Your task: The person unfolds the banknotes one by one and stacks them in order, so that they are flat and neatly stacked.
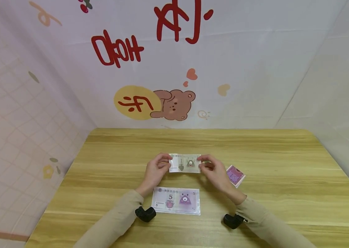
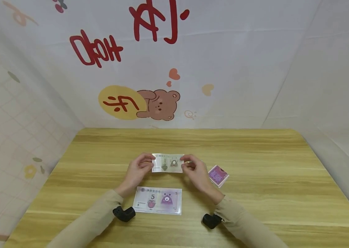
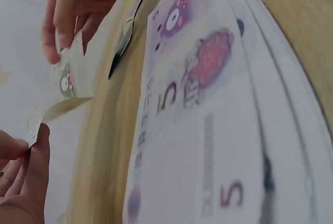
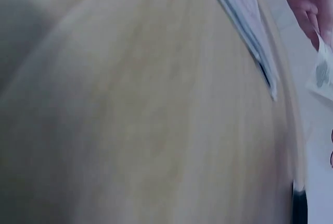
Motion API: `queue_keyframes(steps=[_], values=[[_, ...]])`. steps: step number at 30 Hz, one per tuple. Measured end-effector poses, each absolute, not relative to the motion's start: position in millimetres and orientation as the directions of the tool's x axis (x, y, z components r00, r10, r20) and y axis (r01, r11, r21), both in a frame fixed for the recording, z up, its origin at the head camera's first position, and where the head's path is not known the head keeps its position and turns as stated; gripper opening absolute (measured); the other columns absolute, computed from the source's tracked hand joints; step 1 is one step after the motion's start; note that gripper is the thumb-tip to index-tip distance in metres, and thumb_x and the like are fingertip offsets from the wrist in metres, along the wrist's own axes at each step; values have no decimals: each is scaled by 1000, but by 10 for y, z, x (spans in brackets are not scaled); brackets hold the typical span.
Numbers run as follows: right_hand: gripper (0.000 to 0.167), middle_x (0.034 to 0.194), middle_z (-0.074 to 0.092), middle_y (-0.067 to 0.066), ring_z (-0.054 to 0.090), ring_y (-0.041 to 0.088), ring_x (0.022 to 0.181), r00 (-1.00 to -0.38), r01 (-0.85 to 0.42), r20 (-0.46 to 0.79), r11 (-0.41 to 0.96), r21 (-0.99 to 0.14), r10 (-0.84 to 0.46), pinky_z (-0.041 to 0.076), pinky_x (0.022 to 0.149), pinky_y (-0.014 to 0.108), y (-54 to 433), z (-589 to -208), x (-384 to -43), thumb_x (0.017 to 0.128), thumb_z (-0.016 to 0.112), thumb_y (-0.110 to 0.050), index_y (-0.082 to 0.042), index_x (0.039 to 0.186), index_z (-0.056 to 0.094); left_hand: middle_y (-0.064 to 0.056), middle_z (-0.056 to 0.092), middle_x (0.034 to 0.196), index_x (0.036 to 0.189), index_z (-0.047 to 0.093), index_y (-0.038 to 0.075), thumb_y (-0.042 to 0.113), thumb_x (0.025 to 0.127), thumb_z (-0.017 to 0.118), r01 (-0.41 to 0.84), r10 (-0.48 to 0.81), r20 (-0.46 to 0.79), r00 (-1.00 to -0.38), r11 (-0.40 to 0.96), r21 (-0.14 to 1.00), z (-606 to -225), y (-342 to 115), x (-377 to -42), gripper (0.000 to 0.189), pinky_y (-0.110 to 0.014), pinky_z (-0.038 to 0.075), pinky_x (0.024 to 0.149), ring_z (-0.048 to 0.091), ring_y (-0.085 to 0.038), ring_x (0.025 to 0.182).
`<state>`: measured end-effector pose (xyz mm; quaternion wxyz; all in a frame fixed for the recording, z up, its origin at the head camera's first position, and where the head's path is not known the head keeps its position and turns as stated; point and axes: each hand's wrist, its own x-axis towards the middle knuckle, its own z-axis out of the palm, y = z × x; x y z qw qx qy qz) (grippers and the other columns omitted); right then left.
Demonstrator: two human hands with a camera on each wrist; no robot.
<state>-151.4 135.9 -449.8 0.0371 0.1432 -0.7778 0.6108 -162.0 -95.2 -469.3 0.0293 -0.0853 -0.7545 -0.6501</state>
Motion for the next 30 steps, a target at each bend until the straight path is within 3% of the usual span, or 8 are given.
queue_keyframes(steps=[10, 17, 22, 30], values=[[17, 93, 65, 26, 66, 34, 78, -965, -247, 202, 311, -918, -170, 52, 64, 20, 1417, -4564, -1460, 81, 60, 17, 12, 96, 65, -31, 59, 103, 103, 60, -14, -18, 83, 58, 161, 169, 129, -977, 190, 968, -4468, -1070, -1416, 20, -18, 50, 68, 60, -47, 94], [17, 92, 65, 24, 65, 33, 75, -956, -261, 196, 334, -906, -216, 51, 62, 21, 1382, -4570, -1427, 82, 62, 16, 11, 97, 66, -27, 62, 99, 100, 61, -11, -20, 81, 59, 158, 173, 120, -978, 226, 961, -4607, -1151, -1408, 21, -20, 51, 68, 62, -40, 90], [19, 88, 66, 11, 60, 17, 68, -956, -246, 161, 373, -894, -245, 49, 59, 21, 1414, -4750, -1476, 81, 63, 12, 2, 96, 69, -18, 65, 99, 100, 63, -5, -18, 81, 62, 141, 176, 101, -979, 232, 963, -4818, -1249, -1453, 23, -27, 54, 74, 63, -31, 89], [17, 85, 66, 7, 60, 13, 69, -919, -285, 156, 339, -897, -362, 51, 61, 23, 1419, -4796, -1434, 81, 64, 10, -1, 94, 67, -15, 64, 95, 102, 63, -5, -13, 84, 61, 131, 266, 53, -963, 287, 949, -4712, -1354, -1359, 20, -25, 53, 72, 64, -28, 86]])
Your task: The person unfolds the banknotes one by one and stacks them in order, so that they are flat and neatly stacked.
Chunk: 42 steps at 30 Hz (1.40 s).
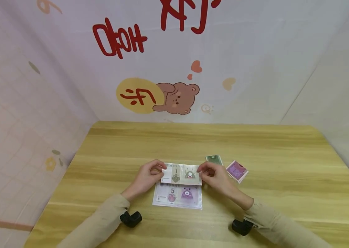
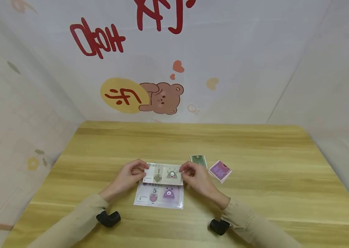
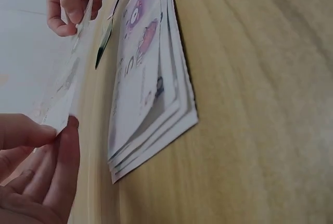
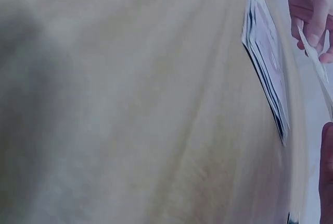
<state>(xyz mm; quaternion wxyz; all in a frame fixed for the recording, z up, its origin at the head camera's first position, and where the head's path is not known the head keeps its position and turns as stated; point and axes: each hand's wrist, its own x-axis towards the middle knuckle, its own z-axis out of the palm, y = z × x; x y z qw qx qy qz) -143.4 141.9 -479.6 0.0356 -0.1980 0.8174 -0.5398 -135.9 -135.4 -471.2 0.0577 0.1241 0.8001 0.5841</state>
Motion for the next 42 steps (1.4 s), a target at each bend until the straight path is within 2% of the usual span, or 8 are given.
queue_keyframes(steps=[5, 8, 12, 18, 28, 42], values=[[15, 76, 63, 0, 58, 9, 64, -886, -349, 167, 382, -856, -433, 50, 55, 24, 1420, -4794, -1376, 81, 63, 8, -4, 91, 65, -16, 64, 96, 100, 63, -4, -13, 82, 62, 180, 343, 62, -937, 323, 929, -4718, -1427, -1318, 20, -29, 53, 79, 62, -26, 87], [12, 72, 61, -2, 56, 8, 62, -862, -373, 158, 393, -841, -481, 49, 53, 24, 1413, -4798, -1343, 83, 64, 6, -5, 90, 64, -16, 65, 96, 100, 63, -5, -14, 81, 62, 201, 376, 62, -925, 343, 917, -4729, -1466, -1280, 21, -29, 53, 77, 61, -23, 85], [11, 74, 59, -4, 56, 8, 66, -842, -389, 142, 404, -828, -521, 50, 58, 24, 1390, -4810, -1310, 84, 66, 5, -5, 89, 65, -13, 64, 97, 102, 63, -4, -14, 79, 63, 227, 401, 58, -914, 387, 894, -4734, -1506, -1209, 24, -27, 54, 71, 62, -19, 80], [9, 73, 59, -7, 55, 6, 67, -828, -400, 101, 455, -795, -551, 49, 60, 23, 1353, -4791, -1265, 85, 68, 1, -8, 88, 68, -15, 61, 102, 102, 64, -3, -13, 78, 63, 255, 399, 69, -915, 435, 863, -4731, -1545, -1119, 26, -26, 54, 67, 64, -17, 76], [12, 70, 60, -10, 54, 2, 64, -823, -436, 98, 512, -740, -560, 49, 58, 22, 1325, -4836, -1236, 82, 68, 3, -9, 84, 70, -15, 55, 109, 96, 67, 0, -10, 78, 70, 273, 406, 49, -913, 516, 812, -4783, -1546, -1072, 21, -23, 52, 65, 59, -13, 73], [11, 68, 55, -11, 51, 1, 63, -811, -455, 82, 536, -711, -579, 46, 56, 21, 1304, -4841, -1237, 82, 70, 1, -10, 82, 68, -15, 56, 111, 97, 66, 2, -11, 76, 71, 270, 392, 48, -919, 535, 800, -4822, -1537, -1082, 25, -23, 50, 65, 58, -9, 68]])
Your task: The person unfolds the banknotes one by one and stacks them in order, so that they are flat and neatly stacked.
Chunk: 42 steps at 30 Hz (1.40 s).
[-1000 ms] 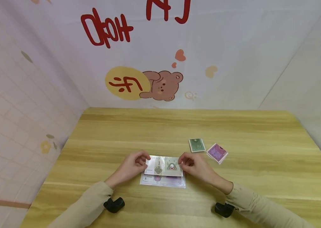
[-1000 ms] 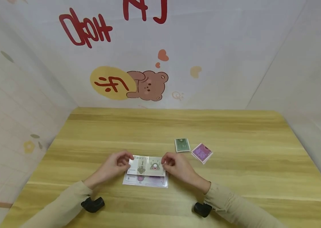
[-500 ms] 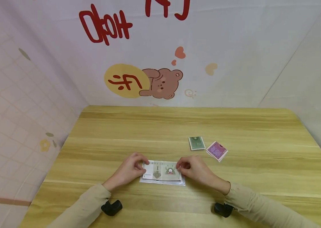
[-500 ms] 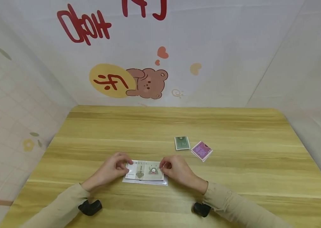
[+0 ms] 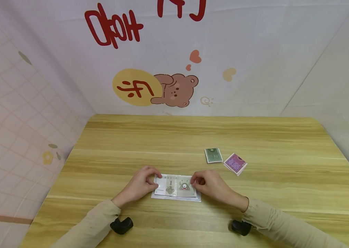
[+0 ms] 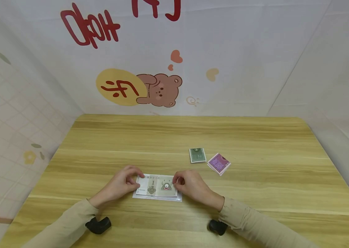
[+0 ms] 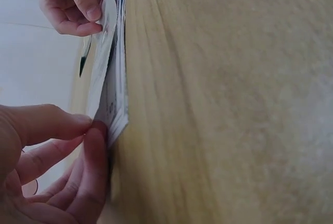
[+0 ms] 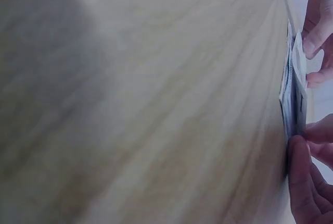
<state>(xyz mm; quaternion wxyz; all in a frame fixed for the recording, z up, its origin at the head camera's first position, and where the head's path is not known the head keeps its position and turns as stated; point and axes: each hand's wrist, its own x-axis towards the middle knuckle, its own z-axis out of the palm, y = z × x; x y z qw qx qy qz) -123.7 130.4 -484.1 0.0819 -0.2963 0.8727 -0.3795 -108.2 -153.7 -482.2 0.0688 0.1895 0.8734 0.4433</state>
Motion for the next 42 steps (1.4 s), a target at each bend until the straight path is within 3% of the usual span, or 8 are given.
queue_keyframes(steps=[11, 23, 34, 42], values=[[14, 64, 52, -12, 47, 1, 60, -804, -468, 70, 556, -687, -590, 43, 53, 21, 1268, -4838, -1248, 79, 70, 1, -12, 81, 66, -13, 56, 108, 93, 66, 1, -9, 77, 71, 324, 448, 35, -893, 587, 742, -4738, -1519, -1111, 20, -23, 48, 65, 55, -6, 67], [15, 65, 51, -11, 46, 2, 59, -803, -449, 38, 562, -695, -595, 41, 52, 21, 1263, -4837, -1252, 78, 72, -1, -12, 82, 64, -5, 55, 102, 94, 67, 6, 0, 80, 73, 386, 489, 12, -872, 672, 632, -4672, -1500, -1150, 17, -24, 39, 61, 44, -7, 66], [6, 74, 59, -7, 53, 5, 68, -809, -440, 109, 472, -764, -577, 49, 60, 23, 1463, -4779, -1348, 84, 66, 2, -3, 86, 68, -4, 62, 96, 100, 69, 3, 5, 87, 68, 373, 487, 29, -873, 629, 682, -4596, -1322, -1313, 13, -25, 45, 63, 51, -8, 70], [6, 78, 63, -5, 57, 8, 71, -867, -377, 88, 530, -760, -490, 51, 65, 25, 1720, -4817, -1400, 84, 68, -1, -6, 87, 70, -3, 66, 92, 101, 68, 0, 3, 89, 65, 341, 527, -1, -850, 552, 761, -4600, -1182, -1435, 13, -24, 48, 64, 58, -12, 71]])
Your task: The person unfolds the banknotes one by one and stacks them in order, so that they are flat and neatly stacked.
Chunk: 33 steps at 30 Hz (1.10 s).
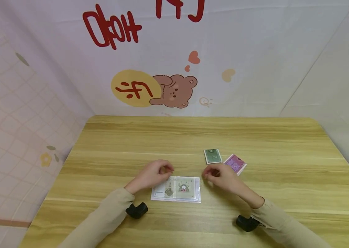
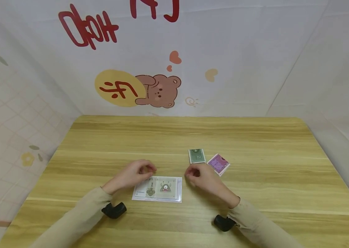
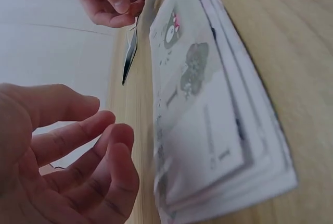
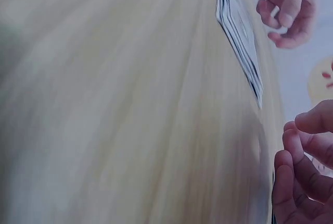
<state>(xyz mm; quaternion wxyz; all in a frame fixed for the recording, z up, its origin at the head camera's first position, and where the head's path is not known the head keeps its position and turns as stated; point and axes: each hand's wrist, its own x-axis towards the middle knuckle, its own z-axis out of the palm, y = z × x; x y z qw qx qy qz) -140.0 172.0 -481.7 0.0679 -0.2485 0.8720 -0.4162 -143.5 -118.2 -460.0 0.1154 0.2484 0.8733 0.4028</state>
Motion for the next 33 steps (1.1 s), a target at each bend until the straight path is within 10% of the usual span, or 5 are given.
queue_keyframes(steps=[33], values=[[25, 89, 61, 14, 55, 22, 75, -973, -233, 156, 741, -630, -173, 46, 59, 28, 2777, -4867, -1502, 81, 73, 1, 4, 105, 68, -7, 64, 90, 103, 66, -4, -1, 91, 58, 252, 615, -32, -788, 369, 895, -4576, -395, -1679, 15, -20, 48, 58, 64, -27, 73]])
